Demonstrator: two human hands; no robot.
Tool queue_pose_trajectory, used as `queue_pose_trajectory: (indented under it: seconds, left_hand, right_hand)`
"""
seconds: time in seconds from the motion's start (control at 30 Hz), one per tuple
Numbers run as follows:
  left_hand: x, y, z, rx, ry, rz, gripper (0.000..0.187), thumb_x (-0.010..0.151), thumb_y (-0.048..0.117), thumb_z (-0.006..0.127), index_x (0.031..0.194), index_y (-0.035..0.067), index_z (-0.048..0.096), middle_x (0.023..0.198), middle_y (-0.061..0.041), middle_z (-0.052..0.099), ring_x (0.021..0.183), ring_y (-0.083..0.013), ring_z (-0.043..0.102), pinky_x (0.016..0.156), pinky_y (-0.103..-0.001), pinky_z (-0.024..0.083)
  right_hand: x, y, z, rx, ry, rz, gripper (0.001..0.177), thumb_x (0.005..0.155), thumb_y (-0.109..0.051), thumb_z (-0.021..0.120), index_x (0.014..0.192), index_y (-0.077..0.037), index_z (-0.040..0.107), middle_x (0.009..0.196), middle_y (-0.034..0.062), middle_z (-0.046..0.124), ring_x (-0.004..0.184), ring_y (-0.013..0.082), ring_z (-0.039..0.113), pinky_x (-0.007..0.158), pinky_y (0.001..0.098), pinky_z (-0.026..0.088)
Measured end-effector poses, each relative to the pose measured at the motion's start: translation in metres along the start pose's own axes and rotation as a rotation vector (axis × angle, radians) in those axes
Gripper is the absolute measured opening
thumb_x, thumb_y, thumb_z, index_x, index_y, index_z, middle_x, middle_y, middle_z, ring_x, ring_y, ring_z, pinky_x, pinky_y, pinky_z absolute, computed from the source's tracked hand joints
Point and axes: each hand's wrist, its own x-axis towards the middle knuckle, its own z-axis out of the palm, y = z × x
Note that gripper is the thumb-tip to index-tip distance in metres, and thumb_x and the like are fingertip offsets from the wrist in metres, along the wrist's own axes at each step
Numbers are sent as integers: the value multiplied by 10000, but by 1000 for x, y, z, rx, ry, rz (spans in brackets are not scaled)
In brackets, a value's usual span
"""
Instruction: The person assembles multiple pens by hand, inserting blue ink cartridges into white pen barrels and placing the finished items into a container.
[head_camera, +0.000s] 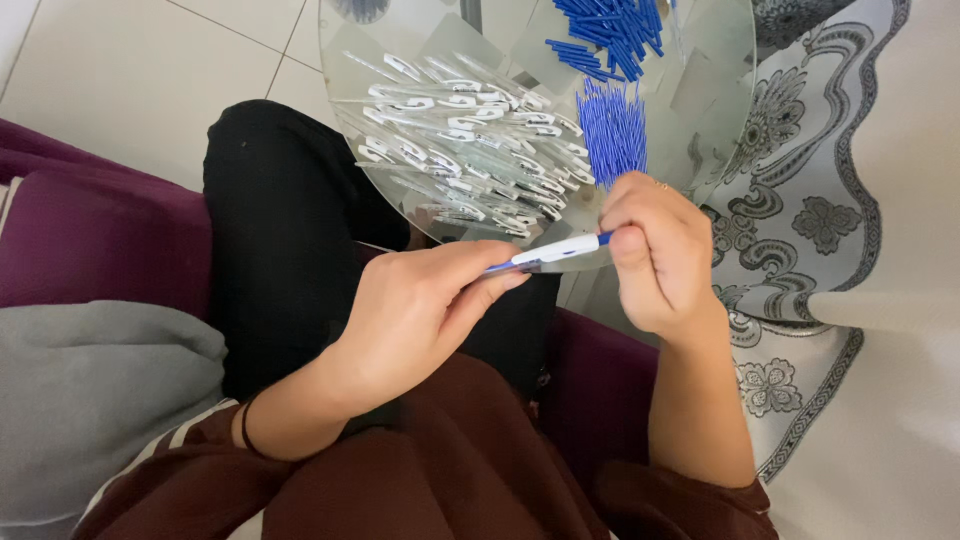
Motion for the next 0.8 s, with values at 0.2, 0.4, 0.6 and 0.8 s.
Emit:
queue_pose_trajectory:
  seconds: [0.2, 0.4, 0.6, 0.8]
  left_hand:
    - [-1, 2, -4, -44, 5, -6, 138, 1048, 251, 605, 1098, 146, 679, 732, 40, 592, 547, -172, 499, 503, -327, 365]
    - [-3, 1, -4, -25, 4, -13, 170, 1046, 264, 598, 1126, 145, 690, 794, 23, 647, 600, -205, 574, 517, -354, 395]
    - [-4, 3, -5, -10, 19, -3, 134, 1049, 253, 605, 1091, 155, 685, 719, 38, 578, 548, -175, 501, 496, -333, 359]
    - [-4, 1, -6, -3, 10, -13, 138, 1044, 264, 607, 1098, 163, 684, 758, 28, 623, 577, -203, 554, 509, -352, 382]
  right_hand:
    - [0, -5, 0, -41, -20, 19, 383, 1116, -215, 328, 870, 25, 495, 821, 139, 506, 758, 302, 518, 693, 384, 409]
    - [1, -8, -1, -44, -58, 33, 361, 1117, -234, 314, 934, 15, 501, 880, 145, 511, 815, 310, 504, 757, 406, 403]
    - [-1, -7, -2, -101, -45, 2, 361, 1117, -212, 331, 917, 18, 525, 867, 142, 528, 799, 309, 515, 735, 398, 413]
    - [2, -7, -1, -73, -44, -26, 403, 1109, -238, 354, 871, 29, 538, 824, 145, 527, 752, 305, 501, 718, 395, 404]
